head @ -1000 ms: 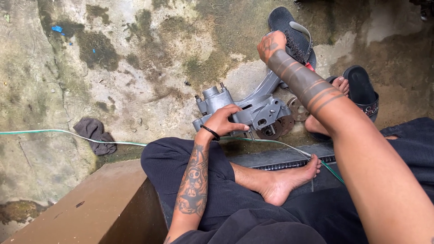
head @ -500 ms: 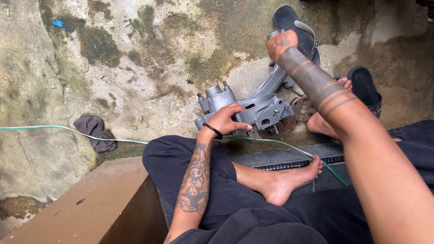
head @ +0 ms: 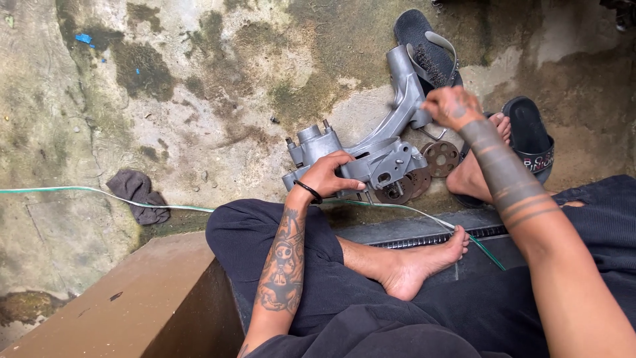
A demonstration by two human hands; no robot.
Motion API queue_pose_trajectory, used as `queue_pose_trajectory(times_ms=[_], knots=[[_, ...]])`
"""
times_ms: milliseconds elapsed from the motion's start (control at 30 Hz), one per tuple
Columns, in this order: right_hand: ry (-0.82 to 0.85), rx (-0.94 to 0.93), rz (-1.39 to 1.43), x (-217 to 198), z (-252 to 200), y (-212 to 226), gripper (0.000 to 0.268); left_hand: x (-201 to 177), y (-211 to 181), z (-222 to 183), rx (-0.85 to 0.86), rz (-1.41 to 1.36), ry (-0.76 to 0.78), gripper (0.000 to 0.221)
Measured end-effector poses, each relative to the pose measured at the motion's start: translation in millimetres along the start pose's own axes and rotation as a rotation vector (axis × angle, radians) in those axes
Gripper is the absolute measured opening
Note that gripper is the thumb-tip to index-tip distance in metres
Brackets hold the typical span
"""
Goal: A person sits on the floor and uses a small wire brush and a screwdriver to clean grime and oxidation from a motorcycle engine casing.
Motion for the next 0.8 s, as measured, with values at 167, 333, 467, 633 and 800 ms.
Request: queue_pose_trajectory(times_ms=[167,333,467,633,800], knots=[[-0.096,0.053,0.219,22,-23,-28,0.024,0,3,-2,0.004,0.0,-0.007,0.042],[-0.024,0.033,0.611,46,-76,-21,0.021,2,3,-1,0.004,-0.026,-0.015,0.042],[-0.227,0.244,0.632,105,-88,-52,0.021,3,5,-4,-0.003,-0.009,-0.011,0.043],[-0.197,0.274,0.714,122,-81,-70,0.02,7,8,-4,0.003,-0.008,-0.037,0.043],[-0.065,0.2,0.747,82,-77,-29,0.017,9,19,-9,-0.014,-0.033,-0.049,0.046]])
Point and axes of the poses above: each hand's wrist, its own z-axis towards the middle knuckle, its own x-axis out of the palm, y = z × x, the point moved 2 cm from there along z, towards the middle knuckle, and after that the axes turned 12 degrees about -y, right-handed, at the moved point
